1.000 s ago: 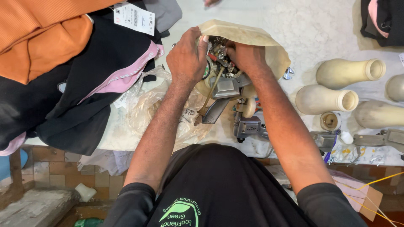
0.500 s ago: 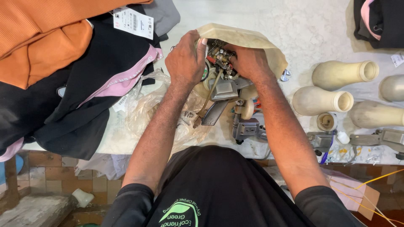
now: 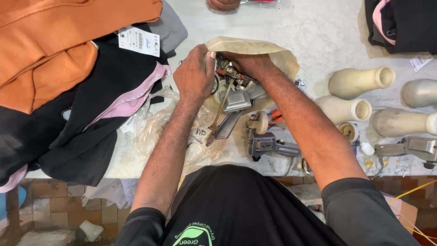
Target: The person assembles a mechanical device on a workbench using a wrench, screwdriver, and pliers. They tighten nuts, insert a spring, and attach a wooden handle to a metal housing, then place the finished unit into a bag.
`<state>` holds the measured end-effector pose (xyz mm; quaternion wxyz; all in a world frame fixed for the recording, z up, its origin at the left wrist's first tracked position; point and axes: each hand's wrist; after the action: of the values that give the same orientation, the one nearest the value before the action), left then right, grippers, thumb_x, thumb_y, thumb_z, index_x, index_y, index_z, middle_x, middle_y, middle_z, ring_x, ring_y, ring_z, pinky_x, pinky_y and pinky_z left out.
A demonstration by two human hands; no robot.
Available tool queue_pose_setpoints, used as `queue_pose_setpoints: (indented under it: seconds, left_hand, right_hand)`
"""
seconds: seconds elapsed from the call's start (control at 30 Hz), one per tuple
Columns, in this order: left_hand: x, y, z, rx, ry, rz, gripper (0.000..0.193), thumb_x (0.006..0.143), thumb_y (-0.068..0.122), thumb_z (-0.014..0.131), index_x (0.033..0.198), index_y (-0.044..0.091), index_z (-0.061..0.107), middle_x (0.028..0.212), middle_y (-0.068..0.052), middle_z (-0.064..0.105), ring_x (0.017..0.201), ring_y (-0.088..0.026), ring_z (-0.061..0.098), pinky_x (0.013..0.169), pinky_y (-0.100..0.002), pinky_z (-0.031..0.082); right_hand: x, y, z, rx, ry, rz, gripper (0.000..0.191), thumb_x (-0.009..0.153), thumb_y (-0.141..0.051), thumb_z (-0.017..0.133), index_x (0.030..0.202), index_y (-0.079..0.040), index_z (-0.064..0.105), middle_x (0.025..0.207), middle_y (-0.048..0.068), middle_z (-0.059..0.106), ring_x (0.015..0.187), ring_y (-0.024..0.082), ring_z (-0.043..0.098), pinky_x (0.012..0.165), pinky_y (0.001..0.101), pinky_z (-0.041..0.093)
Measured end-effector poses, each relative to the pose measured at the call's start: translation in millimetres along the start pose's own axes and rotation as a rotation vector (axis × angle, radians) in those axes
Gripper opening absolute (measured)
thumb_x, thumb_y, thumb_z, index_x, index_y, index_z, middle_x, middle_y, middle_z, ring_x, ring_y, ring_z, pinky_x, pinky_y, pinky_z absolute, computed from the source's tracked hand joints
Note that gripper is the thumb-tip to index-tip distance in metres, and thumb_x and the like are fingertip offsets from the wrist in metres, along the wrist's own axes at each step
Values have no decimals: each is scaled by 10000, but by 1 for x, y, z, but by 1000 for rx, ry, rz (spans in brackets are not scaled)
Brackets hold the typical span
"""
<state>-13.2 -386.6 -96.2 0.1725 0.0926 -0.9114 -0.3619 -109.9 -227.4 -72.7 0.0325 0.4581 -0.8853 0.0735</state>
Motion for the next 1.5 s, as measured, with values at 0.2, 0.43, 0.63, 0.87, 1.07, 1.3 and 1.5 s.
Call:
queue_pose_setpoints:
  seconds: [0.2, 0.43, 0.63, 0.87, 1.07, 1.3, 1.5]
  left_hand:
    - [-3, 0, 0, -15, -10, 2, 341, 1080, 371, 520, 1246, 88, 612, 1121, -98, 745, 984, -311, 726, 801, -460, 551]
    - [-3, -5, 5, 8, -14, 12, 347, 1090, 379, 506, 1247, 85, 604, 1135, -84, 744, 1005, -286, 732, 826, -442, 558]
    - [-3, -6, 7, 9, -42, -26, 360, 1078, 385, 520, 1262, 89, 606, 1135, -89, 742, 1004, -292, 726, 826, -452, 554]
    - [-2, -9, 8, -28, -1, -20, 358, 1076, 386, 519, 1239, 83, 617, 1111, -98, 747, 990, -316, 728, 818, -468, 546]
    - [26, 4, 2, 24, -109, -136, 401, 1038, 454, 536, 1139, 94, 682, 984, -147, 746, 902, -376, 713, 767, -525, 516]
    - [71, 39, -16, 164, -221, -134, 499, 1027, 507, 534, 1038, 54, 744, 904, -226, 728, 888, -442, 694, 801, -560, 513]
    - [94, 53, -24, 89, -387, -209, 676, 1066, 596, 432, 1025, 3, 754, 962, -250, 731, 996, -428, 690, 928, -531, 500]
  right_hand:
    - [13, -7, 5, -30, 63, 150, 184, 1030, -253, 628, 1116, -128, 732, 950, 113, 747, 854, 322, 723, 746, 492, 574]
    - [18, -9, 3, -5, -50, 181, 192, 1025, -211, 603, 1101, -80, 721, 952, 139, 743, 873, 332, 721, 770, 489, 575]
    - [24, -6, 7, 66, -274, 296, 217, 964, -196, 608, 1098, -51, 697, 978, 172, 733, 897, 349, 713, 818, 510, 556]
    - [-19, -4, 12, 151, 119, 311, 224, 899, -205, 731, 1088, -88, 753, 945, 158, 743, 843, 365, 698, 761, 497, 541]
    - [-79, -6, -11, 521, 307, 585, 116, 914, -93, 744, 1013, -32, 748, 899, 96, 745, 746, 198, 693, 683, 359, 535]
    - [-155, -12, -18, 1605, 483, 941, 165, 948, -119, 731, 1058, -2, 693, 910, 95, 737, 564, 73, 587, 427, 211, 398]
    - [-203, -21, -17, 1900, 568, 986, 171, 964, -127, 705, 1080, -2, 698, 963, 127, 754, 606, 93, 620, 463, 214, 425]
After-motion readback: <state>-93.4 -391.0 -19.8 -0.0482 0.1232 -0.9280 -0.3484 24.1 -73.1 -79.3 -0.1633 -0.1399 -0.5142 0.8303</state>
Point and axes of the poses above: each hand's wrist, its own x-axis towards the middle knuckle, its own z-axis out of the palm, y = z × x
